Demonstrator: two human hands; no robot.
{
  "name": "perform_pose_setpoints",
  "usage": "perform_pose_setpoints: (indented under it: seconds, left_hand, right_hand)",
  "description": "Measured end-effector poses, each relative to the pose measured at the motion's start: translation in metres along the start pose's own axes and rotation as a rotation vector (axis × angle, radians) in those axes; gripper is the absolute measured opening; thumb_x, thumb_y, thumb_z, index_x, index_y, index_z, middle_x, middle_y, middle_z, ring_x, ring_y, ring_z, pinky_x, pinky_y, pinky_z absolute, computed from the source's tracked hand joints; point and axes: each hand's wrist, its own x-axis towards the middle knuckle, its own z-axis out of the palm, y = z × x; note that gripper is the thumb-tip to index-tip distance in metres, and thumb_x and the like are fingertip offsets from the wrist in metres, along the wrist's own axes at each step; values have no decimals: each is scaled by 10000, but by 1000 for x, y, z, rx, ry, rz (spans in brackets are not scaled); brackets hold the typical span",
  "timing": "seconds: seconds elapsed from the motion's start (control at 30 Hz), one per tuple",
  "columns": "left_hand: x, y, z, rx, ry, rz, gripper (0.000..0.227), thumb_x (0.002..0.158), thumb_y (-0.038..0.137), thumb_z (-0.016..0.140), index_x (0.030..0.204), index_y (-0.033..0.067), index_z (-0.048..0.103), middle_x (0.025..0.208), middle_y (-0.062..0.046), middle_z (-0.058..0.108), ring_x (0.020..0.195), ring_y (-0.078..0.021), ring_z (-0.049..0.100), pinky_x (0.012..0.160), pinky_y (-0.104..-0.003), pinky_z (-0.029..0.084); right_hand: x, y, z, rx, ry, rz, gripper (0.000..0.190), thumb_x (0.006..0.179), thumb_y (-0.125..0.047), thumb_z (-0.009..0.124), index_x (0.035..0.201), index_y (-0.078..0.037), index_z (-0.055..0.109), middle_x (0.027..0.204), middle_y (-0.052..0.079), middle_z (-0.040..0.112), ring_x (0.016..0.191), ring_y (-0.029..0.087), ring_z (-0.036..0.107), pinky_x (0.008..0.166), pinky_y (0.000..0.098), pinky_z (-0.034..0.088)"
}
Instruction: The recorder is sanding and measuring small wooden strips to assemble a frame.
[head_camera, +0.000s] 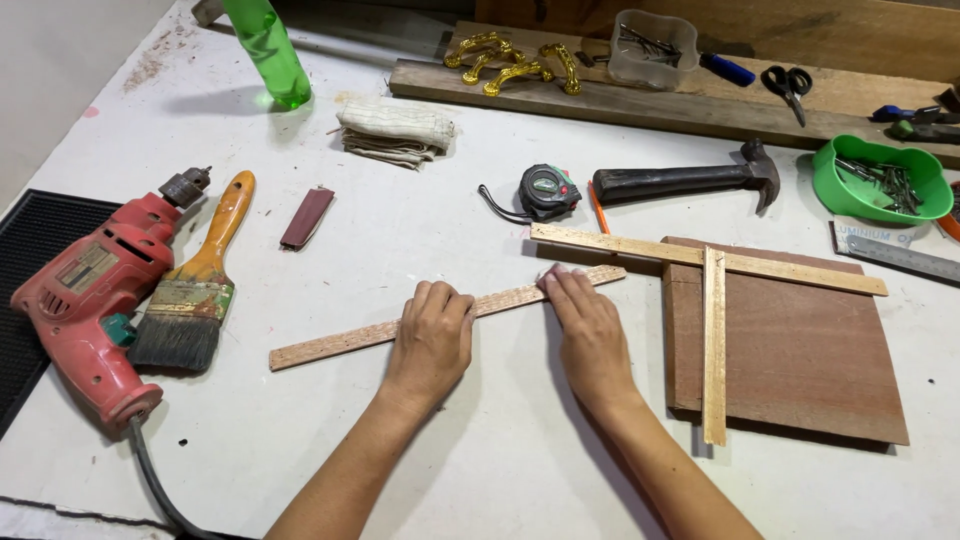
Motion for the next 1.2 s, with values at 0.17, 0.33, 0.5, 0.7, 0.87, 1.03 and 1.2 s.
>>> perform_pose_setpoints:
  seconds: [0.17, 0.33, 0.5, 0.7, 0.87, 1.03, 1.2]
  left_hand:
    - [0, 1, 0, 20, -17, 1, 209, 903, 33, 673, 1097, -37, 708, 945, -107, 623, 913, -199, 582, 801, -336, 525]
    - [3, 6, -9, -3, 36, 31, 182, 913, 53, 688, 1081, -13, 708, 951, -95, 604, 919, -211, 573, 793, -342, 518]
    - [0, 4, -3, -86, 43, 17, 156, 921, -94, 590, 1020, 1, 666, 963, -111, 592, 913, -243, 621, 832, -382, 562]
    - [2, 5, -6, -161, 82, 1, 111, 905, -114, 585, 947, -21, 630, 960, -134, 594, 906, -279, 627, 821, -396, 567]
    - [2, 6, -9, -167, 80, -4, 112, 890, -105, 596, 955, -22, 636, 969, -132, 599, 916, -272, 631, 830, -385, 569]
    - [2, 5, -3, -147, 43, -42, 47, 918, -38, 638, 941, 1, 649, 961, -102, 612, 902, -230, 637, 837, -340, 580]
    - [2, 5, -3, -136, 34, -39, 56, 923, -45, 635, 936, 6, 656, 941, -95, 616, 877, -217, 635, 823, -326, 589]
  right_hand:
    - [-2, 40, -8, -103, -5, 89, 663, 856, 219, 400, 1417, -85, 581, 1495, 123, 555, 1436, 287, 461, 1187, 475, 384]
    - [-4, 16, -16, -63, 40, 94, 635, 870, 203, 402, 1419, -66, 573, 1493, 139, 554, 1442, 289, 461, 1194, 474, 387]
    - [-2, -52, -16, 111, 122, -76, 563, 929, 137, 450, 1460, -35, 529, 1526, 157, 525, 1446, 310, 450, 1190, 488, 372]
    - [1, -70, -2, 152, 76, -99, 668, 821, 178, 486, 1463, -6, 521, 1524, 162, 522, 1443, 322, 450, 1141, 472, 396]
    - [4, -47, -1, 39, 72, -93, 677, 808, 214, 461, 1434, -25, 559, 1507, 138, 548, 1436, 301, 470, 1153, 464, 413]
    - [6, 12, -7, -98, 62, -39, 710, 803, 264, 399, 1410, -54, 584, 1494, 121, 563, 1428, 286, 487, 1185, 454, 420]
    - [5, 24, -10, -93, 80, 45, 631, 866, 228, 413, 1411, -42, 580, 1482, 145, 564, 1417, 314, 485, 1173, 483, 403]
